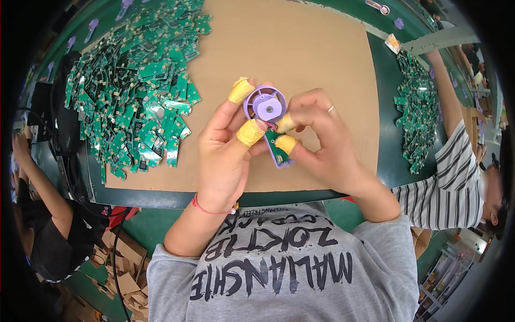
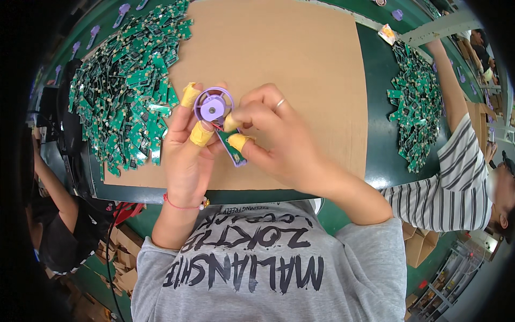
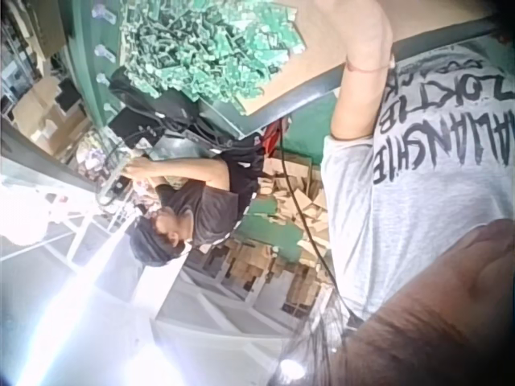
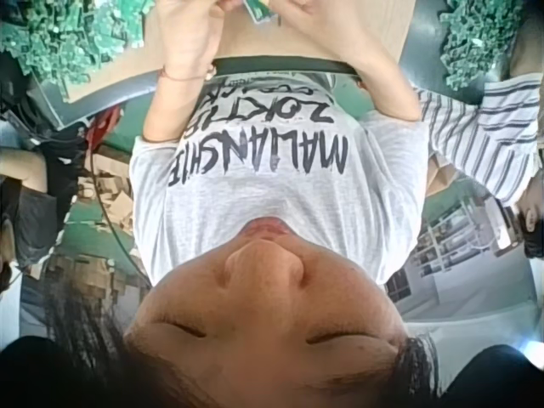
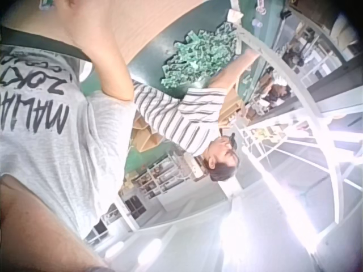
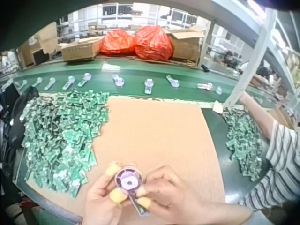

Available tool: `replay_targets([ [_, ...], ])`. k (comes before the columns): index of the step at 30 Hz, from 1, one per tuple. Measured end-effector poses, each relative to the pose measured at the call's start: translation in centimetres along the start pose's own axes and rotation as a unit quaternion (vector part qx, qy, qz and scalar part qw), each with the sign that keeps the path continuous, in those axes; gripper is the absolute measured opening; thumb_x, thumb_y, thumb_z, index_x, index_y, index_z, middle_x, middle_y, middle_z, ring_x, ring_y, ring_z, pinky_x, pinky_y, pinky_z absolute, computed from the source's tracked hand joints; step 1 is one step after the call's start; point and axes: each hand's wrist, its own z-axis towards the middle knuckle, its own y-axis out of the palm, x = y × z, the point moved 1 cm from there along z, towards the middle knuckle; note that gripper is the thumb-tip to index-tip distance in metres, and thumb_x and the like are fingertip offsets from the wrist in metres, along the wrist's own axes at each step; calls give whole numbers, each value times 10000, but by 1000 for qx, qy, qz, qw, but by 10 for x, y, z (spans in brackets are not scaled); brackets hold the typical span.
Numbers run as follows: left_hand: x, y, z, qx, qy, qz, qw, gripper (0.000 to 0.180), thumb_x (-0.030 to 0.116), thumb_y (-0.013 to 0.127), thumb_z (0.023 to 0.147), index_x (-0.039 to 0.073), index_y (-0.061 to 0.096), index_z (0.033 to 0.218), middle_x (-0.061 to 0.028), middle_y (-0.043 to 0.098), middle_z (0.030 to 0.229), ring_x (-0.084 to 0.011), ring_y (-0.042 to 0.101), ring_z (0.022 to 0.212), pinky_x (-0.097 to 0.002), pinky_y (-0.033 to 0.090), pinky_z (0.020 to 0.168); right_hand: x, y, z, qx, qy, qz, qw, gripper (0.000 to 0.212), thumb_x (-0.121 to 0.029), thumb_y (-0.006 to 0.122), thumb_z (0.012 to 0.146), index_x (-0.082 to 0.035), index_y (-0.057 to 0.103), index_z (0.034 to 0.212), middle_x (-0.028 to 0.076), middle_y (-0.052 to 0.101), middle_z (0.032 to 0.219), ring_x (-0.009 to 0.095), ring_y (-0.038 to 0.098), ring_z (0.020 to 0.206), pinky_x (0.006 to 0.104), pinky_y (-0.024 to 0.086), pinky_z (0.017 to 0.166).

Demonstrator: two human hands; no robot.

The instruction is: Assembling small circuit boards into purple plastic housings on an assembly line.

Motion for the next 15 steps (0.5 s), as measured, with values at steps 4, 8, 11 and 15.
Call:
replay_targets([
  [4, 0, 2, 1, 3, 10, 47, 999, 469, 43, 520, 840, 57, 356, 1279, -140, 440, 1261, -242, 478, 1117, -350, 460, 886, 1, 8, -4, 80, 108, 15, 991, 324, -25, 603, 749, -43, 447, 1033, 104, 528, 863, 177, 570, 778, 272, 473, 651],
  [8, -7, 0, 2, 18, 111, 75, 991, 476, 5, 501, 835, 50, 340, 1281, -160, 424, 1261, -258, 449, 1143, -397, 392, 962, -8, 12, 6, 2, 255, 99, 962, 215, -93, 593, 783, -25, 478, 951, 101, 577, 753, 180, 588, 645, 288, 469, 569],
  [11, -10, 4, 8, 8, 157, 120, 980, 591, -65, 474, 808, 58, 226, 1329, -167, 388, 1267, -254, 459, 1129, -391, 386, 947, -2, 17, 10, -55, 132, 8, 990, 149, -138, 570, 805, -1, 514, 822, 88, 561, 615, 185, 568, 527, 306, 453, 500],
  [15, -4, -5, 17, 9, 161, 140, 977, 731, -41, 544, 790, 48, 97, 1361, -149, 309, 1292, -258, 367, 1195, -353, 338, 964, 2, 19, 32, -109, 117, -6, 987, 156, -167, 536, 838, -13, 528, 821, 68, 556, 604, 157, 552, 512, 292, 441, 481],
])
